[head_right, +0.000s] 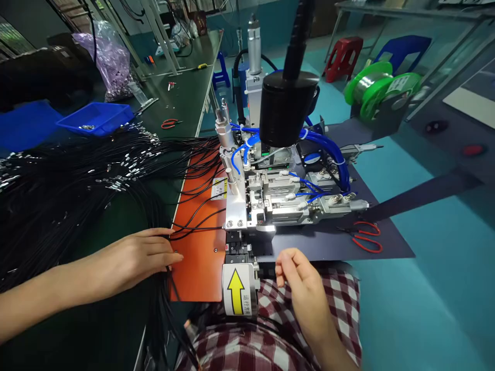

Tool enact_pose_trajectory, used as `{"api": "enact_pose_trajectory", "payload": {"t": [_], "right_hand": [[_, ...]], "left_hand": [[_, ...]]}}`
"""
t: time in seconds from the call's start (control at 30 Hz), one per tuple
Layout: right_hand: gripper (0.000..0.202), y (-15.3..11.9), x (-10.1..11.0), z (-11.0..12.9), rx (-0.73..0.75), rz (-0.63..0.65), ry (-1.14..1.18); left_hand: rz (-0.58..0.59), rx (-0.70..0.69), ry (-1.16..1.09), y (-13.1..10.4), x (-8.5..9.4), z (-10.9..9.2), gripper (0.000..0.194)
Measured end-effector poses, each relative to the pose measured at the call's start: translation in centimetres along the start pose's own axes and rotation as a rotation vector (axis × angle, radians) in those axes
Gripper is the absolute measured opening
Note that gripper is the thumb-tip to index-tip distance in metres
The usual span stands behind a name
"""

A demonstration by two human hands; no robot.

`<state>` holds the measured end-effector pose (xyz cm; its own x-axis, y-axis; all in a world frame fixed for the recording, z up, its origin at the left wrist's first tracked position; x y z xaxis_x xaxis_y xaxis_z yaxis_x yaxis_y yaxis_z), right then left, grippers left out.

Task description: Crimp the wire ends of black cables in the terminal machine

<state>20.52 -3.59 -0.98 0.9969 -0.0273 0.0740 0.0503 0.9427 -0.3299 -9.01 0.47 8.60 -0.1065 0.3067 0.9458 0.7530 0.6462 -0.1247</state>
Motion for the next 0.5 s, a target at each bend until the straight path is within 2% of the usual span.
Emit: {"api": "enact_pose_trajectory", "payload": {"t": [0.1, 0.17, 0.23, 0.37, 0.43, 0.5], "right_hand": [[0.02, -0.7, -1.1, 1.2, 0.052, 0.169, 0.0], [0.02, -0.9, -1.9, 1.9, 0.061, 0.316, 0.047], [0.022, -1.1, -2.3, 2.3, 0.071, 0.399, 0.038], [0.026, -0.9, -1.6, 2.5, 0.121, 0.36, -0.067], [0.026, -0.6, -1.2, 2.3, 0.129, 0.295, -0.068], [0.017, -0.4, -1.2, 2.0, 0.109, 0.219, -0.074]], "left_hand": [[-0.068, -0.106, -0.008, 1.0, -1.0, -0.7, 0.024], [-0.163, -0.095, -0.023, 2.1, -2.4, -1.7, 0.023], [-0.219, -0.076, -0.056, 3.3, -4.0, -2.8, 0.023], [-0.244, -0.042, 0.021, 4.8, -6.2, -3.9, 0.023], [-0.261, -0.031, 0.077, 4.5, -6.6, -3.5, 0.023], [-0.286, -0.016, 0.119, 3.9, -6.6, -2.9, 0.025]]}}
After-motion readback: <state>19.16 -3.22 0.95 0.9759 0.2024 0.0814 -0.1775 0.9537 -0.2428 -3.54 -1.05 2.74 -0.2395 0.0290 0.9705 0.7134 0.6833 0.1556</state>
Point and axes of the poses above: each hand's wrist, its own y-axis towards the middle knuckle, its own x-axis out of the back of the hand, z = x × y, the point moved 1 cm from there along y, towards the middle knuckle, and after that the axes turned 8 degrees about -y, right-handed, at the moved point
